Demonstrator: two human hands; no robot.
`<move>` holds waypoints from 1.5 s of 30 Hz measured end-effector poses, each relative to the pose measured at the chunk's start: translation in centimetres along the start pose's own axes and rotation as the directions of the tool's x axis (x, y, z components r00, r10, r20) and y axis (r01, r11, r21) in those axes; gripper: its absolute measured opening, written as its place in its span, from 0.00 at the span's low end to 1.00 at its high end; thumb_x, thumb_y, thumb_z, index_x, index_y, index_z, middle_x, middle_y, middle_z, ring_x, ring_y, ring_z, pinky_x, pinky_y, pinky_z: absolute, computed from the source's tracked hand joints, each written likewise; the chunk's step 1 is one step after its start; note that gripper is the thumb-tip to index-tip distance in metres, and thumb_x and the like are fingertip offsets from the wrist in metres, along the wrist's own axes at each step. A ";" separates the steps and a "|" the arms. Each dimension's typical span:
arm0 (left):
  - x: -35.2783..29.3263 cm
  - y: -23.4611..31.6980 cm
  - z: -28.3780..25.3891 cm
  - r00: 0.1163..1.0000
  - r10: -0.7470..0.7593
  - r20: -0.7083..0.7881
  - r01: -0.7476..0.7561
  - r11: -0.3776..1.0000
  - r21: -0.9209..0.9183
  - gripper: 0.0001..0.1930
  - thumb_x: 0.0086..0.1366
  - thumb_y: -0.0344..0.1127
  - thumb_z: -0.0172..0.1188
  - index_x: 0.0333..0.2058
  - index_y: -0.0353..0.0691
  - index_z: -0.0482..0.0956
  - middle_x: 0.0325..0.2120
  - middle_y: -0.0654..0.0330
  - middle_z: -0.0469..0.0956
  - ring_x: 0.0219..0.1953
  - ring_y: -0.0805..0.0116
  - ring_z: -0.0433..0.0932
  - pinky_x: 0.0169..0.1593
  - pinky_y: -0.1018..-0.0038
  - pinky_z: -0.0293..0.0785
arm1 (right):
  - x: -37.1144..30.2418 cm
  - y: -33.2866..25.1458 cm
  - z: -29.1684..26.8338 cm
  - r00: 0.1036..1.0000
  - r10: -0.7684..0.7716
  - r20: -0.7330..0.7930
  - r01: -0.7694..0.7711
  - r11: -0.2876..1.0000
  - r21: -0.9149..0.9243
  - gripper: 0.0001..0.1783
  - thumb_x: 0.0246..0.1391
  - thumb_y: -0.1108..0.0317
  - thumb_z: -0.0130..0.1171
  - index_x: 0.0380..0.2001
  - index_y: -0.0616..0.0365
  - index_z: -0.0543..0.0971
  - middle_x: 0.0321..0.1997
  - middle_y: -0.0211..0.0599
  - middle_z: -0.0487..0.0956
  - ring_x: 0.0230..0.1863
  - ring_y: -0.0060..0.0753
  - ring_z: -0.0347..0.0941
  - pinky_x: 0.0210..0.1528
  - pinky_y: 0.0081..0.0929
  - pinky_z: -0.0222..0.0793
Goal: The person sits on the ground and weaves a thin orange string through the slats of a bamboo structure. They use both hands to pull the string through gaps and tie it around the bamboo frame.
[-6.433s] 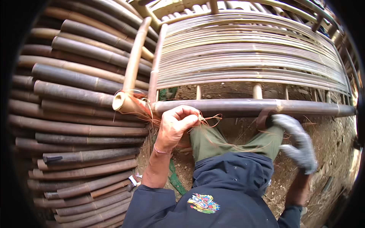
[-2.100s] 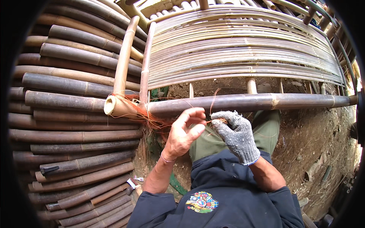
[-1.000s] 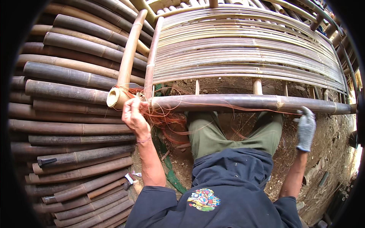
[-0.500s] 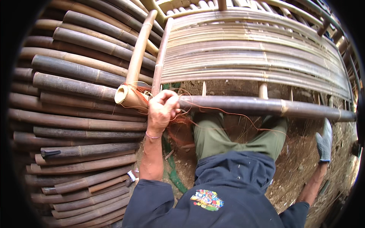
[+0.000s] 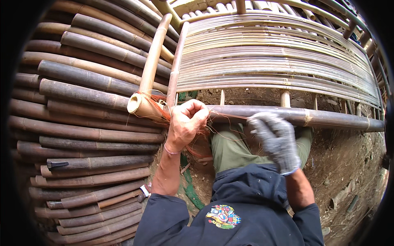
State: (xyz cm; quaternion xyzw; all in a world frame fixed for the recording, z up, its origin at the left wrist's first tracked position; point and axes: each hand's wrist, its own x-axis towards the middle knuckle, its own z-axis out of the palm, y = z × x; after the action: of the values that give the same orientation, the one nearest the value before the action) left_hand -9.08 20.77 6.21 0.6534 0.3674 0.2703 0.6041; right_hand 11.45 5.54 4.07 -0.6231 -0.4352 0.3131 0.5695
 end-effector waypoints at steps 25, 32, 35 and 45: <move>5.4 0.5 -6.6 0.970 0.151 0.188 -0.211 0.909 0.359 0.06 0.63 0.32 0.64 0.33 0.36 0.81 0.24 0.69 0.77 0.27 0.84 0.71 0.32 0.82 0.70 | -9.1 6.1 -34.2 0.887 -0.213 -0.410 -0.316 0.369 -0.874 0.35 0.59 0.66 0.58 0.68 0.60 0.62 0.72 0.48 0.62 0.73 0.40 0.55 0.74 0.36 0.49; 5.1 1.9 -5.0 0.963 0.127 0.239 -0.216 0.891 0.400 0.04 0.63 0.29 0.64 0.34 0.36 0.80 0.27 0.71 0.76 0.30 0.85 0.70 0.34 0.84 0.68 | 3.3 2.2 1.4 0.945 -0.152 0.289 0.257 0.894 -0.368 0.55 0.42 0.42 0.73 0.65 0.65 0.63 0.64 0.63 0.69 0.66 0.57 0.66 0.68 0.41 0.60; 5.1 1.9 -5.3 0.964 0.131 0.230 -0.217 0.888 0.406 0.04 0.63 0.29 0.64 0.34 0.36 0.80 0.27 0.71 0.76 0.30 0.85 0.70 0.34 0.85 0.68 | 3.1 2.6 4.3 0.948 -0.144 0.283 0.177 0.980 -0.095 0.19 0.60 0.60 0.62 0.48 0.62 0.80 0.43 0.55 0.81 0.45 0.50 0.80 0.48 0.37 0.75; 5.8 -3.5 -14.4 0.991 0.126 0.049 -0.135 0.924 0.358 0.04 0.64 0.30 0.63 0.33 0.36 0.80 0.26 0.68 0.77 0.29 0.82 0.71 0.33 0.82 0.70 | -4.8 5.0 -29.8 0.757 -0.213 -0.617 0.169 0.977 -0.130 0.18 0.64 0.71 0.56 0.55 0.64 0.73 0.37 0.33 0.76 0.39 0.25 0.74 0.59 0.34 0.74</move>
State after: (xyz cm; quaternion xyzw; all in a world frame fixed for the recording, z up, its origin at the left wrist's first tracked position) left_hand -17.72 33.96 3.98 0.7793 0.3589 0.2298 0.4594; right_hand 36.79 -11.66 3.28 -0.6624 -0.2919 0.0132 0.6898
